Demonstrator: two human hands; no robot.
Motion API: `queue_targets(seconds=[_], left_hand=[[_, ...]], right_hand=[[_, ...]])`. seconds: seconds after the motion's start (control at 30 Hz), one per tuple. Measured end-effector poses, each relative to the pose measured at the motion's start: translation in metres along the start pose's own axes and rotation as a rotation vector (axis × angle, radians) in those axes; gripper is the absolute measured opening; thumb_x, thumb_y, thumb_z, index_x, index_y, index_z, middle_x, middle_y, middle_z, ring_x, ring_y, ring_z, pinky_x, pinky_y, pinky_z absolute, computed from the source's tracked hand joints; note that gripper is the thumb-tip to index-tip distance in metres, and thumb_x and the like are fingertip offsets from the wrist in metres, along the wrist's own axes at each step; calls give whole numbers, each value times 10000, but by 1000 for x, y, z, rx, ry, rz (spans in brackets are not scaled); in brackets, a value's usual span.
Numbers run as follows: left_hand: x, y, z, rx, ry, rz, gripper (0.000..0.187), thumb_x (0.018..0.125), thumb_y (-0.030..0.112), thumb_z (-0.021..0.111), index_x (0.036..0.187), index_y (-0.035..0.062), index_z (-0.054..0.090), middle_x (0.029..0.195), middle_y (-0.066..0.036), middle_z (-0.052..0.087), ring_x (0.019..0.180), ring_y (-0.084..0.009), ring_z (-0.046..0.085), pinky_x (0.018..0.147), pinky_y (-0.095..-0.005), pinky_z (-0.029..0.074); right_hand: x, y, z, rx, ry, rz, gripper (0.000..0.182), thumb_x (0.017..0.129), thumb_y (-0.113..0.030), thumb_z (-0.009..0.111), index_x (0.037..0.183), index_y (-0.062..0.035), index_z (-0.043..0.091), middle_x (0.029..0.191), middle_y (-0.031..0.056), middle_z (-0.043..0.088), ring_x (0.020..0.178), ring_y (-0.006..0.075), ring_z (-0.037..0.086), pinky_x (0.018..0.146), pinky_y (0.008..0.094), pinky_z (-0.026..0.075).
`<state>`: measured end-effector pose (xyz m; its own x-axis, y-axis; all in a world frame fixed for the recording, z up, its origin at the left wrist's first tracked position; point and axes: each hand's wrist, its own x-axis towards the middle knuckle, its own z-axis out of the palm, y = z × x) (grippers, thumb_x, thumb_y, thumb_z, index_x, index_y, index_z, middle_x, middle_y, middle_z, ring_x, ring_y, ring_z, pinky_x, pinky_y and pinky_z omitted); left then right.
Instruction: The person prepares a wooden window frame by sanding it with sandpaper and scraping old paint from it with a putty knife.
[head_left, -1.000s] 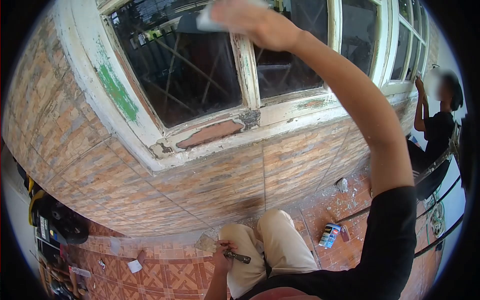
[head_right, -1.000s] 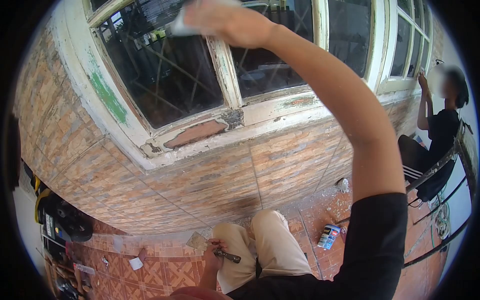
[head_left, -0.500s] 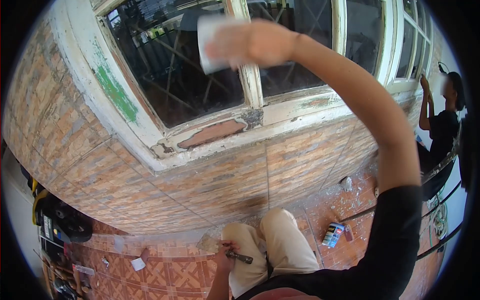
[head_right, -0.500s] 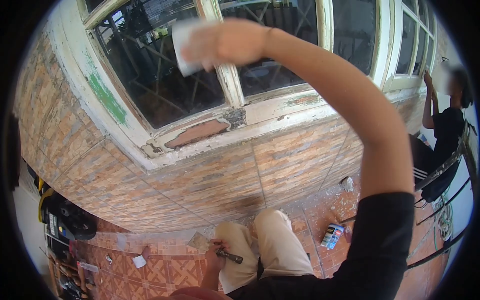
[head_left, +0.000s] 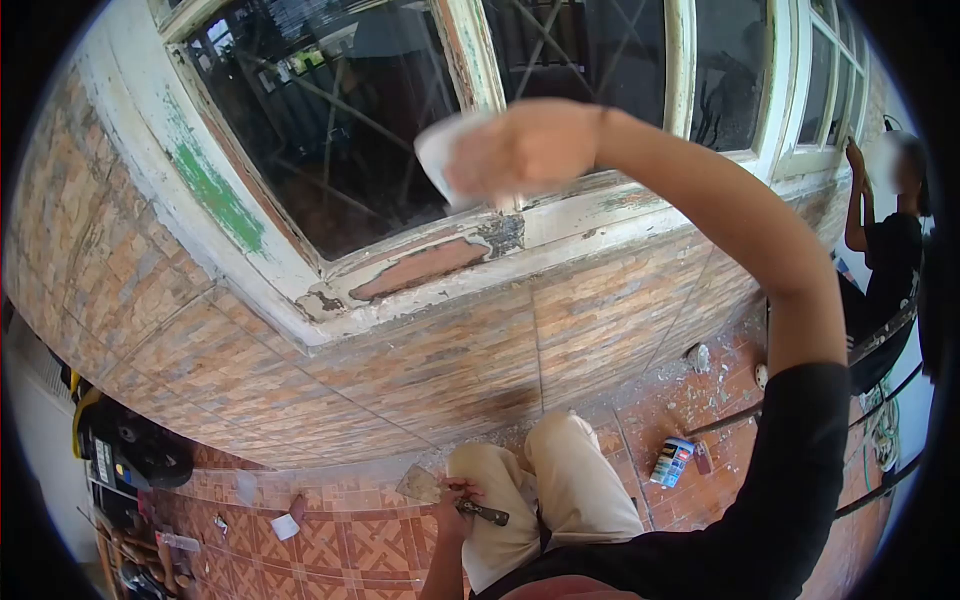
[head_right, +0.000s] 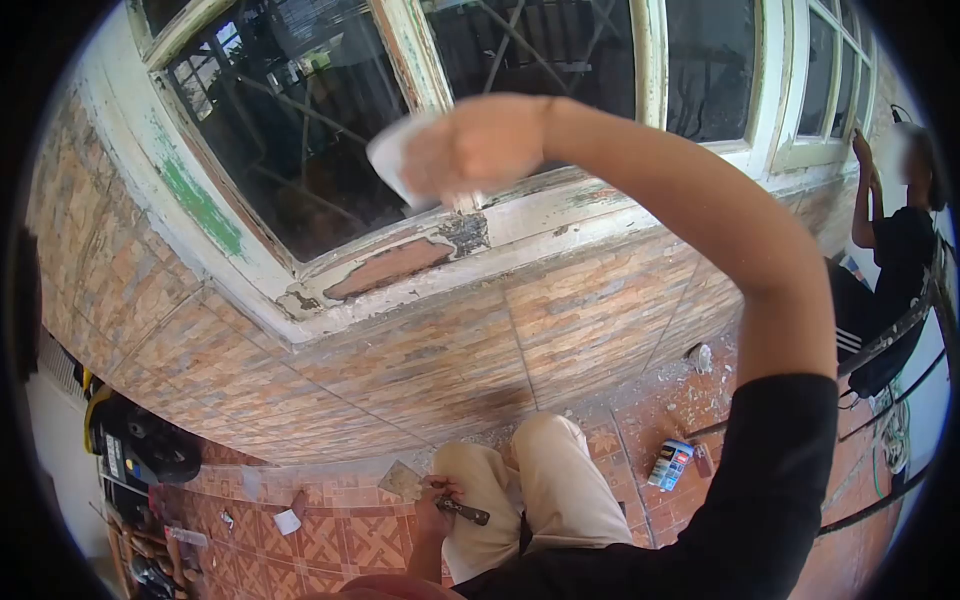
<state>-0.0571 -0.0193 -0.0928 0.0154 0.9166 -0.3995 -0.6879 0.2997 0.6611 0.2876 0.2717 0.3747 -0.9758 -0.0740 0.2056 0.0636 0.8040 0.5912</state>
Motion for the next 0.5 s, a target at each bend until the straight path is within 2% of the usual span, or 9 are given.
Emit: queue_targets(seconds=[0.03, 0.1, 0.13, 0.17, 0.27, 0.33, 0.37, 0.47, 0.5], left_hand=[[-1, -4, 1, -9, 14, -9, 174, 828, 18, 454, 996, 25, 499, 937, -172, 598, 768, -291, 642, 670, -366, 533], [-6, 1, 12, 52, -13, -16, 178, 824, 20, 454, 995, 24, 500, 937, -172, 598, 766, -290, 644, 672, -365, 533], [-7, 5, 17, 104, -45, 0, 181, 820, 22, 453, 995, 24, 500, 936, -172, 597, 764, -290, 646, 675, -365, 534], [-8, 7, 17, 102, -40, -6, 181, 820, 22, 453, 995, 24, 500, 936, -172, 597, 764, -290, 646, 675, -365, 534], [-7, -2, 18, 125, -18, 33, 192, 815, 26, 449, 999, 20, 502, 939, -168, 598, 772, -291, 650, 681, -361, 536], [-8, 1, 17, 148, -42, 16, 197, 818, 29, 447, 1005, 14, 505, 940, -165, 597, 785, -283, 651, 684, -356, 536], [-12, 1, 17, 151, -28, 4, 197, 818, 29, 447, 1005, 14, 505, 940, -165, 597, 785, -283, 651, 684, -356, 536], [-15, 3, 19, 164, -48, 67, 198, 824, 23, 437, 1009, 9, 507, 942, -165, 595, 802, -274, 649, 693, -347, 532], [-14, 3, 20, 136, -36, 59, 196, 828, 19, 431, 1009, 11, 507, 942, -164, 593, 808, -270, 647, 698, -344, 528]], right_hand=[[6, 10, -25, -13, 68, 36, 368, 912, -182, 602, 1265, -78, 593, 1295, 89, 596, 1234, 268, 548, 1016, 395, 486], [9, -8, -21, -386, 516, 372, 345, 885, -151, 635, 1221, -75, 613, 1281, 72, 616, 1212, 267, 572, 991, 381, 507], [1, -17, 4, -260, 367, 177, 336, 880, -140, 643, 1211, -85, 619, 1257, 62, 635, 1209, 272, 576, 1003, 380, 500], [5, -25, 13, -304, 94, -159, 376, 978, -225, 501, 1319, -77, 561, 1347, 99, 574, 1285, 285, 504, 1090, 419, 422], [1, -22, 1, 41, 129, -48, 358, 896, -141, 620, 1251, -94, 619, 1272, 60, 628, 1222, 267, 565, 1040, 382, 486], [2, -27, -11, -302, 458, 330, 394, 899, -205, 623, 1279, -104, 614, 1363, 64, 574, 1247, 226, 551, 1127, 360, 406], [-2, -35, 2, -285, 458, 339, 394, 899, -205, 623, 1279, -104, 614, 1363, 64, 574, 1247, 226, 551, 1127, 360, 406], [-10, -27, 33, -31, 49, -71, 362, 988, -213, 486, 1310, -78, 580, 1392, 95, 545, 1273, 236, 533, 1112, 372, 401], [3, -22, -6, 388, -28, 248, 358, 998, -206, 478, 1326, -103, 578, 1369, 100, 564, 1247, 258, 553, 1072, 367, 436]])
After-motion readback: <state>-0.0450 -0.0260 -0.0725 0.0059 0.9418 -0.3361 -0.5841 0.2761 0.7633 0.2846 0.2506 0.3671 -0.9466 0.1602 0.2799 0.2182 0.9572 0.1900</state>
